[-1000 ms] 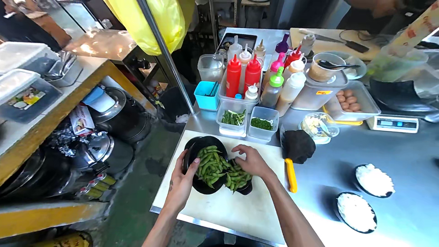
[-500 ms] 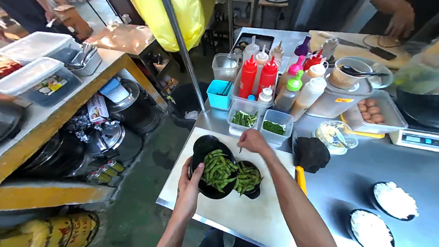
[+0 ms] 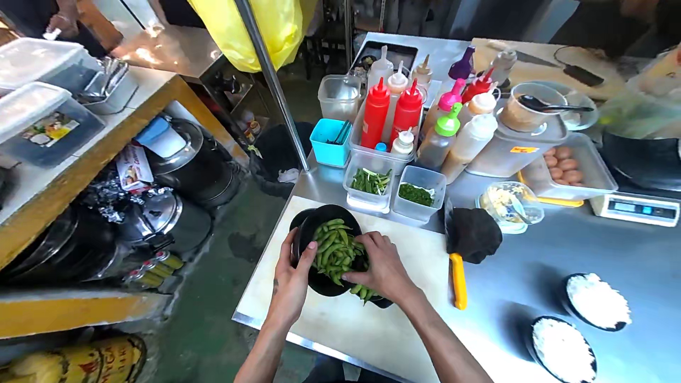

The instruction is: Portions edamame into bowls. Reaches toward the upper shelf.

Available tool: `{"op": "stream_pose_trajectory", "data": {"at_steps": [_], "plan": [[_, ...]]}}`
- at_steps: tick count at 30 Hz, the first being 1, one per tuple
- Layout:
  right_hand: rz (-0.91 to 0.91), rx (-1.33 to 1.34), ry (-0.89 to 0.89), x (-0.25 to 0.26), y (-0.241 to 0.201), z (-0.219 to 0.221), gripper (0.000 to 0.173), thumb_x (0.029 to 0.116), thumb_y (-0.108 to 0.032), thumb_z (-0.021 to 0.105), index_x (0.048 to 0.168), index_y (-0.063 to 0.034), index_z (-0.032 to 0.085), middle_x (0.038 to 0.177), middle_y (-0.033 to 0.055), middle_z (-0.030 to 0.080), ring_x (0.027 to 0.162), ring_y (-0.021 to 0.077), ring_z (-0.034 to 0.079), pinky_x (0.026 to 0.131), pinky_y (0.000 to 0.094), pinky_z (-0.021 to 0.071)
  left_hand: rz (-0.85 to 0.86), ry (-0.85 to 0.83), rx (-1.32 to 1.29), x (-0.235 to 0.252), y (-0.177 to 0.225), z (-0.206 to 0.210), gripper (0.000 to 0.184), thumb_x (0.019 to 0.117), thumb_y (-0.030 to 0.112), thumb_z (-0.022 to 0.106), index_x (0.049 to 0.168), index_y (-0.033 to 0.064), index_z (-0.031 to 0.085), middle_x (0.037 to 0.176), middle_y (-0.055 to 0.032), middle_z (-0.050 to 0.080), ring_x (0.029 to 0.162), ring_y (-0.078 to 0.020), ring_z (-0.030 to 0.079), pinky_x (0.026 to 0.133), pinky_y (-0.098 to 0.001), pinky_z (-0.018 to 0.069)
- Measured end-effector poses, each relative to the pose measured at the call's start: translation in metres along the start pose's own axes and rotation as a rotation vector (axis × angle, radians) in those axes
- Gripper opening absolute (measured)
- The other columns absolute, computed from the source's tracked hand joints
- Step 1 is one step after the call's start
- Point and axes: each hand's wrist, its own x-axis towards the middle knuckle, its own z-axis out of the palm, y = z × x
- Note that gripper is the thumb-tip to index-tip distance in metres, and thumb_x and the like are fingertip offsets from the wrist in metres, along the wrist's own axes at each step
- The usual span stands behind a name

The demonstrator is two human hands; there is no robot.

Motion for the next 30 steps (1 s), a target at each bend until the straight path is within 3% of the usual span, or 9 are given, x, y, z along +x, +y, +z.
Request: {"op": "stream_pose_trajectory", "data": {"at_steps": [7, 13, 16, 19, 22, 24, 26, 28, 30], "plan": [[-0.062, -0.076, 0.056, -0.01, 0.008, -0.005, 0.021, 0.0904, -0.03, 0.077, 0.108, -0.0183, 0.078, 0.101, 0.0028, 0.075, 0.098, 0.0243, 0.069, 0.089, 0.0513, 0.0491, 0.012, -0.018, 0.028, 0.0, -0.001, -0.005, 0.061, 0.1011, 0.041, 0.06, 0.156, 0.0244, 0.04, 0.145, -0.0049, 0.057, 0.127, -0.0218, 0.06, 0.103, -0.0467, 0.053], [-0.096, -0.046, 0.168, -0.023, 0.019, -0.007, 0.007, 0.0862, -0.025, 0.08, 0.092, -0.0209, 0.08, 0.093, -0.0042, 0.075, 0.102, 0.0211, 0.066, 0.085, 0.0479, 0.0488, 0.026, -0.004, 0.028, 0.002, 0.004, -0.006, 0.061, 0.1015, 0.04, 0.06, 0.156, 0.0244, 0.039, 0.143, -0.006, 0.058, 0.126, -0.0216, 0.06, 0.102, -0.0458, 0.0526], [-0.059, -0.048, 0.093, -0.021, 0.024, -0.012, 0.013, 0.0878, -0.026, 0.079, 0.099, -0.0199, 0.08, 0.099, -0.002, 0.076, 0.108, 0.0246, 0.065, 0.087, 0.0493, 0.0481, 0.046, -0.001, 0.039, 0.005, 0.008, -0.009, 0.058, 0.1023, 0.04, 0.06, 0.155, 0.0252, 0.04, 0.143, -0.0054, 0.058, 0.126, -0.0213, 0.061, 0.102, -0.0452, 0.0529], [-0.03, -0.022, 0.004, -0.019, 0.027, -0.021, 0.032, 0.0871, -0.037, 0.08, 0.114, -0.0195, 0.078, 0.117, 0.0006, 0.072, 0.117, 0.0265, 0.06, 0.093, 0.0517, 0.0485, 0.047, 0.003, 0.046, 0.008, 0.01, -0.013, 0.061, 0.1023, 0.041, 0.059, 0.157, 0.0248, 0.037, 0.148, -0.0057, 0.055, 0.129, -0.0223, 0.058, 0.104, -0.0473, 0.051], [-0.006, -0.088, -0.148, -0.023, 0.026, -0.025, 0.087, 0.0728, -0.065, 0.083, 0.143, -0.0196, 0.061, 0.144, 0.0033, 0.059, 0.135, 0.0289, 0.05, 0.106, 0.0549, 0.0424, 0.042, 0.002, 0.032, 0.009, 0.012, -0.019, 0.062, 0.1026, 0.043, 0.058, 0.158, 0.0254, 0.037, 0.15, -0.0048, 0.053, 0.131, -0.0221, 0.057, 0.105, -0.0483, 0.0505], [0.0, -0.138, -0.238, -0.026, 0.021, -0.019, 0.108, 0.0682, -0.071, 0.083, 0.155, -0.0171, 0.047, 0.159, 0.0061, 0.044, 0.149, 0.03, 0.036, 0.121, 0.0586, 0.0278, 0.037, 0.001, 0.019, 0.01, 0.014, -0.021, 0.059, 0.103, 0.044, 0.057, 0.156, 0.0258, 0.039, 0.147, -0.0049, 0.056, 0.128, -0.0223, 0.059, 0.103, -0.0475, 0.0522], [-0.03, -0.168, -0.264, -0.025, 0.024, -0.009, 0.106, 0.0746, -0.067, 0.081, 0.158, -0.0139, 0.042, 0.164, 0.0054, 0.038, 0.155, 0.0289, 0.027, 0.125, 0.0619, 0.0172, 0.025, 0.01, -0.003, 0.009, 0.015, -0.023, 0.057, 0.1034, 0.044, 0.057, 0.155, 0.0257, 0.041, 0.143, -0.0062, 0.059, 0.125, -0.0231, 0.061, 0.101, -0.0473, 0.0536], [-0.073, -0.14, -0.235, -0.025, 0.03, -0.001, 0.091, 0.0846, -0.059, 0.076, 0.155, -0.0107, 0.046, 0.163, 0.0039, 0.041, 0.155, 0.0257, 0.028, 0.125, 0.0615, 0.0154, 0.021, 0.022, -0.021, 0.008, 0.017, -0.026, 0.056, 0.104, 0.044, 0.055, 0.154, 0.0241, 0.041, 0.141, -0.0071, 0.06, 0.124, -0.0228, 0.062, 0.1, -0.0463, 0.0539], [-0.105, -0.099, -0.212, -0.026, 0.036, 0.002, 0.085, 0.0879, -0.057, 0.074, 0.153, -0.0091, 0.049, 0.163, 0.0039, 0.041, 0.156, 0.0231, 0.027, 0.127, 0.0587, 0.0157, 0.018, 0.036, -0.029, 0.007, 0.021, -0.032, 0.056, 0.1048, 0.043, 0.053, 0.155, 0.0231, 0.039, 0.142, -0.0067, 0.059, 0.124, -0.0216, 0.061, 0.101, -0.0453, 0.0537]]}}
